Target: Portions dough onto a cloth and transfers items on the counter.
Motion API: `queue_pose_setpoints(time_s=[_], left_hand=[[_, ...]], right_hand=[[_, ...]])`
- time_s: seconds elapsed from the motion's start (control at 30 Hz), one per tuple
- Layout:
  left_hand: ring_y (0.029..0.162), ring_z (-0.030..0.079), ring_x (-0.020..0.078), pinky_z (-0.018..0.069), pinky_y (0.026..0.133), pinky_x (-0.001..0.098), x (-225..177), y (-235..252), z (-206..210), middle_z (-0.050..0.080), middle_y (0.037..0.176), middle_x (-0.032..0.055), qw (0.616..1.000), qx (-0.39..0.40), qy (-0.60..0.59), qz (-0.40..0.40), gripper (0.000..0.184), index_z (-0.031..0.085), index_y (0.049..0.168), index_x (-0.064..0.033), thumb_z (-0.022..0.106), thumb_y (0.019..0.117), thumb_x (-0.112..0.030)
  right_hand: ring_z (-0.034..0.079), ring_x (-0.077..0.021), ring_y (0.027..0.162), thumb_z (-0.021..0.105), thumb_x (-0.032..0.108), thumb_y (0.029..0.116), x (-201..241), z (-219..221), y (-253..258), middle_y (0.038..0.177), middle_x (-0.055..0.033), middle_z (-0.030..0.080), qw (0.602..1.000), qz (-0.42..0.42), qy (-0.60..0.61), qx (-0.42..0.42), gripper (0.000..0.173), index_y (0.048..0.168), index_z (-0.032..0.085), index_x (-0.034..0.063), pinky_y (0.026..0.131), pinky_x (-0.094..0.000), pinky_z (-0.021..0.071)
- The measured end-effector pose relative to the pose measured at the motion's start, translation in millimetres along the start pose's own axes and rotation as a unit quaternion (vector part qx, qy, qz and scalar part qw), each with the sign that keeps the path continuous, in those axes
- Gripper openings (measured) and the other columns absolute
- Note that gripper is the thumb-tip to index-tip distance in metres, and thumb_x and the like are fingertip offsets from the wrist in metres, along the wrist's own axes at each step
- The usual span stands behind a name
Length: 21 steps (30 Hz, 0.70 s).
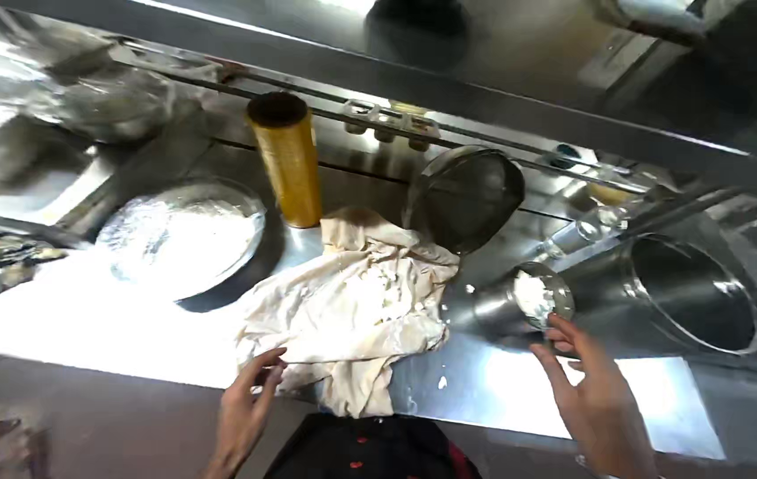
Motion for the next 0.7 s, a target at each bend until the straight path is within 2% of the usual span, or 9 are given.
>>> queue_pose_setpoints(time_s=[0.07, 0.13, 0.17, 0.27, 0.37, 0.43, 0.53, 0.6, 0.7], left_hand=[[0.080, 0.069, 0.0115, 0.0599, 0.070, 0.0283, -17.1, 13.1, 17.9, 0.071, 0.105, 0.0098, 0.999, 0.023, -0.032, 0.006, 0.033, 0.063, 0.127, 0.0014, 0.056, 0.1019, -0.019], [0.081, 0.069, 0.0110, 0.0603, 0.071, 0.0289, -47.2, 31.8, 54.5, 0.072, 0.104, 0.0094, 0.994, 0.073, -0.068, 0.038, 0.035, 0.063, 0.126, 0.0030, 0.056, 0.1020, -0.021], [0.083, 0.070, 0.0120, 0.0611, 0.072, 0.0307, -65.5, 41.5, 77.3, 0.072, 0.105, 0.0086, 0.990, 0.103, -0.084, 0.053, 0.035, 0.063, 0.127, 0.0019, 0.056, 0.1018, -0.022], [0.089, 0.071, 0.0138, 0.0623, 0.078, 0.0350, -129.5, 70.2, 158.5, 0.072, 0.112, 0.0062, 0.963, 0.211, -0.114, 0.120, 0.038, 0.064, 0.129, -0.0031, 0.055, 0.1025, -0.029], [0.090, 0.071, 0.0138, 0.0612, 0.082, 0.0380, -185.2, 95.6, 247.5, 0.070, 0.119, 0.0023, 0.932, 0.329, -0.108, 0.110, 0.041, 0.058, 0.140, -0.0117, 0.057, 0.1019, -0.029], [0.088, 0.072, 0.0165, 0.0623, 0.079, 0.0409, -209.4, 107.5, 301.6, 0.064, 0.134, 0.0028, 0.914, 0.388, -0.112, 0.051, 0.048, 0.049, 0.149, -0.0168, 0.060, 0.1025, -0.026], [0.087, 0.073, 0.0244, 0.0632, 0.074, 0.0455, -216.4, 111.5, 364.3, 0.054, 0.147, 0.0109, 0.901, 0.415, -0.112, -0.059, 0.061, 0.033, 0.158, -0.0172, 0.056, 0.1052, -0.037], [0.086, 0.074, 0.0287, 0.0636, 0.074, 0.0477, -210.6, 103.0, 393.7, 0.053, 0.146, 0.0164, 0.894, 0.414, -0.122, -0.118, 0.065, 0.026, 0.161, -0.0197, 0.052, 0.1062, -0.042], [0.085, 0.074, 0.0288, 0.0637, 0.074, 0.0477, -204.6, 95.3, 413.0, 0.059, 0.137, 0.0193, 0.913, 0.374, -0.105, -0.129, 0.060, 0.024, 0.161, -0.0192, 0.048, 0.1088, -0.036]], right_hand=[[0.065, -0.0473, 0.111, 0.068, 0.044, 0.0964, -50.2, 2.8, -13.2, 0.128, -0.0289, 0.063, 0.990, 0.123, -0.062, 0.014, 0.068, 0.145, 0.053, -0.0017, 0.091, -0.0641, 0.0526], [0.068, -0.0433, 0.105, 0.063, 0.053, 0.0972, -83.0, 14.9, -24.2, 0.124, -0.0239, 0.067, 0.963, 0.239, -0.085, 0.087, 0.074, 0.149, 0.048, 0.0019, 0.088, -0.0635, 0.0543], [0.070, -0.0390, 0.096, 0.060, 0.055, 0.0983, -94.1, 24.7, -26.6, 0.114, -0.0191, 0.071, 0.951, 0.275, -0.072, 0.122, 0.072, 0.149, 0.049, 0.0050, 0.083, -0.0617, 0.0557], [0.071, -0.0335, 0.093, 0.047, 0.044, 0.1069, -117.2, 55.0, -29.6, 0.103, -0.0148, 0.072, 0.918, 0.330, -0.047, 0.215, 0.049, 0.142, 0.053, 0.0098, 0.084, -0.0560, 0.0559], [0.070, -0.0337, 0.101, 0.039, 0.021, 0.1083, -126.8, 50.8, -23.7, 0.109, -0.0156, 0.072, 0.923, 0.315, -0.051, 0.213, 0.033, 0.126, 0.065, 0.0108, 0.088, -0.0550, 0.0546], [0.071, -0.0347, 0.097, 0.038, 0.021, 0.1082, -126.5, 22.1, -23.6, 0.103, -0.0149, 0.073, 0.937, 0.293, -0.060, 0.180, 0.034, 0.120, 0.068, 0.0114, 0.084, -0.0568, 0.0545], [0.069, -0.0337, 0.070, 0.036, 0.026, 0.1069, -108.7, -43.4, -25.7, 0.076, -0.0119, 0.069, 0.980, 0.191, -0.055, 0.028, 0.039, 0.107, 0.070, 0.0090, 0.061, -0.0569, 0.0534], [0.060, -0.0239, 0.051, 0.032, 0.031, 0.1071, -96.0, -75.3, -30.4, 0.060, -0.0048, 0.060, 0.987, 0.106, -0.056, -0.108, 0.045, 0.095, 0.070, 0.0082, 0.045, -0.0457, 0.0471], [0.061, -0.0232, 0.048, 0.037, 0.022, 0.1045, -107.7, -51.9, -32.4, 0.059, -0.0061, 0.060, 0.983, 0.076, -0.079, -0.149, 0.038, 0.093, 0.068, 0.0042, 0.041, -0.0420, 0.0478]])
Point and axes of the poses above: each hand's wrist, its own y-axis towards the middle knuckle, its own z-axis out of the palm, x = y × z, the point moved 10 cm from there along y, towards the middle knuckle
